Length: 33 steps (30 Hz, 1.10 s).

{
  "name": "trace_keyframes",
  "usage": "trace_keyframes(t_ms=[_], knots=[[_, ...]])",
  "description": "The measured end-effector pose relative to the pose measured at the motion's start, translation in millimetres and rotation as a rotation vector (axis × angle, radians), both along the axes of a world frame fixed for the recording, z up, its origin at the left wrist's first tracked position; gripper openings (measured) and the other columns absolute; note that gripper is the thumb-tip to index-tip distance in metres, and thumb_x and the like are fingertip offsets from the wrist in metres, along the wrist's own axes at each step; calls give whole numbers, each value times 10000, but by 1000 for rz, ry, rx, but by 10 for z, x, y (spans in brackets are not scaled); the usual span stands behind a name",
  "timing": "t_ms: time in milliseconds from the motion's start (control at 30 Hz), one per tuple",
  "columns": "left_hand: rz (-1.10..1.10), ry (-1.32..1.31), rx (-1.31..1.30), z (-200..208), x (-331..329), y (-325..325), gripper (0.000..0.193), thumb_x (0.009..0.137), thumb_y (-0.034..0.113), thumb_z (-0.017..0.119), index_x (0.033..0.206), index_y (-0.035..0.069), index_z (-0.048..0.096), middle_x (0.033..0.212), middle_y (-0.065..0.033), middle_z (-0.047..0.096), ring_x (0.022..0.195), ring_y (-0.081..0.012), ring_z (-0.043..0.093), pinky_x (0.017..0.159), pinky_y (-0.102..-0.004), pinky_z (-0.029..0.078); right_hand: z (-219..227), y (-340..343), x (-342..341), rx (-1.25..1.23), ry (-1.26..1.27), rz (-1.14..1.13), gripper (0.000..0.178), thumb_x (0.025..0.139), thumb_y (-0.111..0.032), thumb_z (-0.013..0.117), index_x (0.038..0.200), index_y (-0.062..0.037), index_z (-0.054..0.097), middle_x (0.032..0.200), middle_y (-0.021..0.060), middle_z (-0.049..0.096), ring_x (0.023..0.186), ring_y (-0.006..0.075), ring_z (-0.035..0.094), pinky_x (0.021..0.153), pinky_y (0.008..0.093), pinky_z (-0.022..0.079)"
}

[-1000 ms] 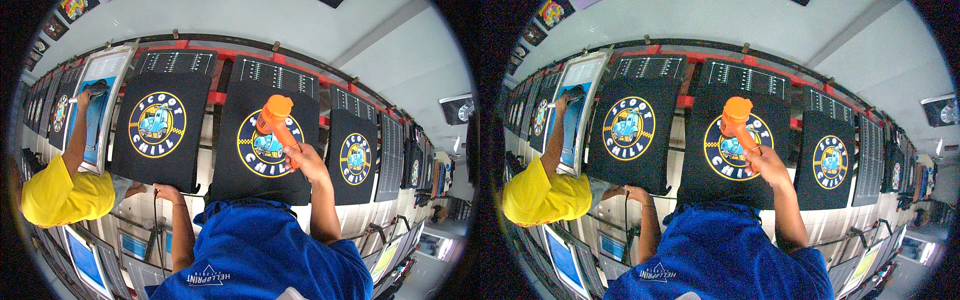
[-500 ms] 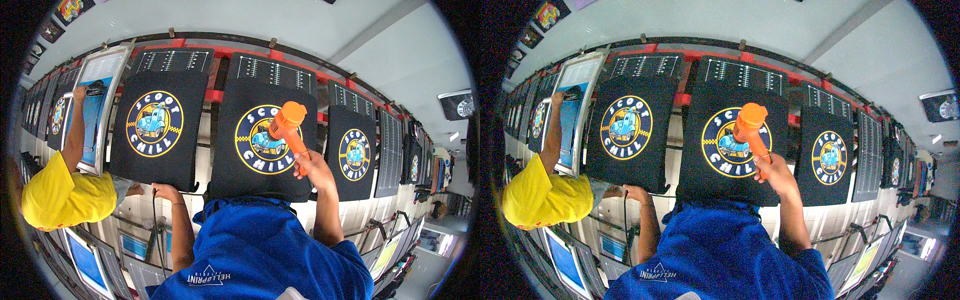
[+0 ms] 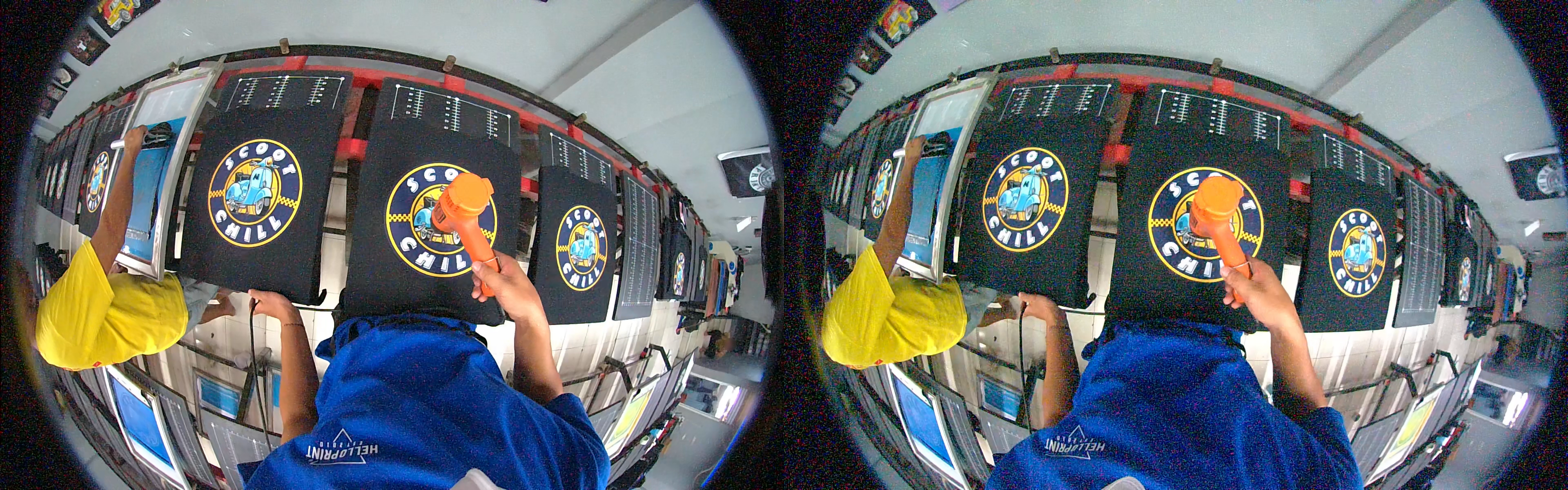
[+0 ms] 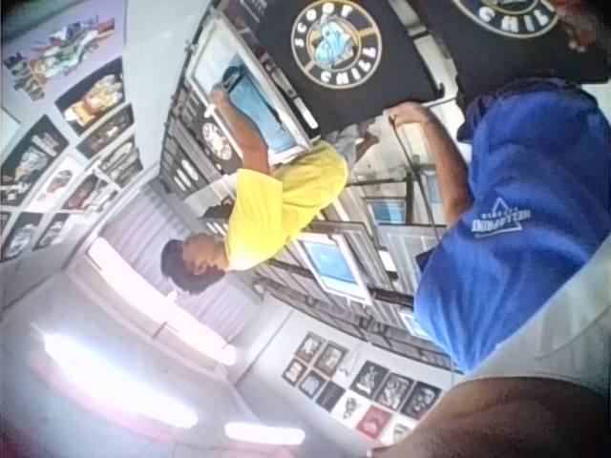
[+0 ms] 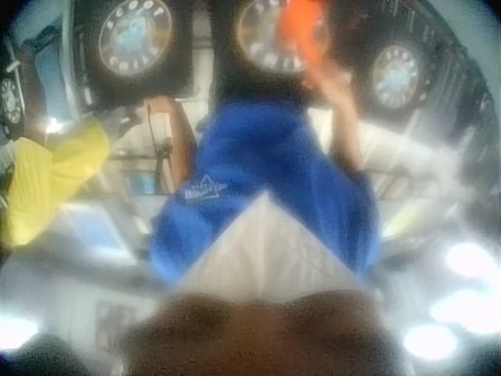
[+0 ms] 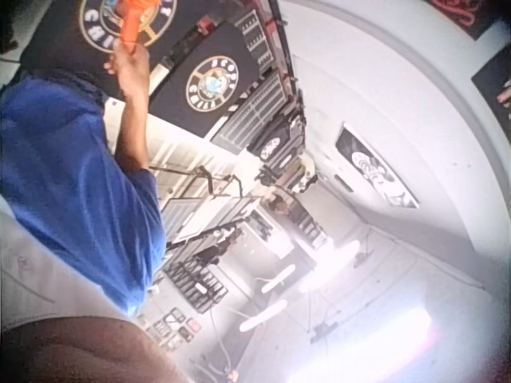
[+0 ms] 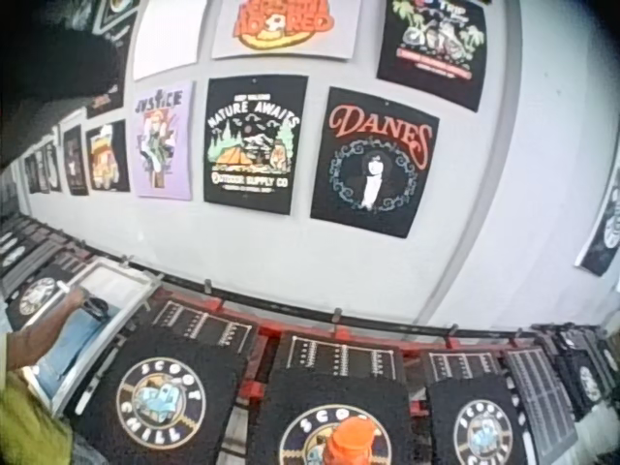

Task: The person uses a heat gun to dry the ink on printed t-shirts that are arranged on a series of printing boards, moving from one shirt to the next.

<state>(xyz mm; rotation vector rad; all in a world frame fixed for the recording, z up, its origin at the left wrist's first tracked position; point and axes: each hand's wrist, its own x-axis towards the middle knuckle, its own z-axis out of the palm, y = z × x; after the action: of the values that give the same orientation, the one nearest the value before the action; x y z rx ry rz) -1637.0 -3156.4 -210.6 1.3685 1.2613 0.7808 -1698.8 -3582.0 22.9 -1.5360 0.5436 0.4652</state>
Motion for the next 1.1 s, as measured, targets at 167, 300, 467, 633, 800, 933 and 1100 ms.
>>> trace_keyframes(t_ms=[167, 300, 467, 633, 800, 933, 1100], knots=[[17, -15, -99, -65, -7, 67, 439, 984, 292, 452, 1139, -105, 349, 1159, -281, 499, 974, -294, 557, 900, -393, 477, 38, 77, 61, 23, -10, 41, 315, 915, -309, 609, 1012, -15, 551, 719, 17, 581, 604, 110, 594, 521, 235, 474], [14, -67, 34, -115, -30, 47, 535, 964, 330, 498, 1119, -174, 411, 1078, -273, 569, 869, -318, 579, 789, -426, 490, 73, 112, 102, 39, 24, 44, 325, 912, -302, 614, 1030, -7, 544, 705, 16, 582, 600, 102, 588, 518, 229, 467], [-61, 22, -38, -136, -69, 124, 445, 990, 315, 455, 1132, -92, 343, 1147, -285, 486, 995, -300, 523, 911, -398, 446, 17, 196, 144, 33, -12, 88, 307, 912, -300, 612, 1012, -17, 549, 706, 17, 584, 603, 104, 595, 520, 226, 468], [-41, -12, -23, -60, -50, 56, 458, 991, 327, 448, 1138, -94, 344, 1143, -287, 486, 992, -302, 520, 913, -402, 438, 19, 244, 174, 28, -13, 100, 298, 909, -303, 615, 978, -19, 560, 706, 17, 580, 605, 104, 597, 519, 225, 472], [-17, 42, 5, 99, -8, -45, 477, 991, 332, 442, 1140, -111, 345, 1142, -304, 493, 975, -307, 536, 898, -404, 450, -5, 224, 229, -10, -27, 75, 308, 911, -308, 611, 974, -11, 559, 726, 13, 575, 604, 101, 592, 517, 231, 480], [-37, 31, 28, 34, -37, 2, 490, 990, 334, 440, 1143, -122, 345, 1144, -313, 497, 974, -312, 543, 895, -405, 453, 0, 205, 296, 3, -40, 69, 300, 914, -304, 608, 968, -12, 561, 723, 12, 572, 601, 100, 587, 516, 232, 475], [-81, -12, -20, -53, -52, 60, 494, 990, 337, 437, 1142, -124, 347, 1138, -308, 500, 975, -309, 540, 893, -404, 451, -79, 191, 354, -38, -82, 75, 298, 918, -303, 604, 960, -11, 563, 709, 13, 576, 601, 101, 583, 512, 234, 467]])
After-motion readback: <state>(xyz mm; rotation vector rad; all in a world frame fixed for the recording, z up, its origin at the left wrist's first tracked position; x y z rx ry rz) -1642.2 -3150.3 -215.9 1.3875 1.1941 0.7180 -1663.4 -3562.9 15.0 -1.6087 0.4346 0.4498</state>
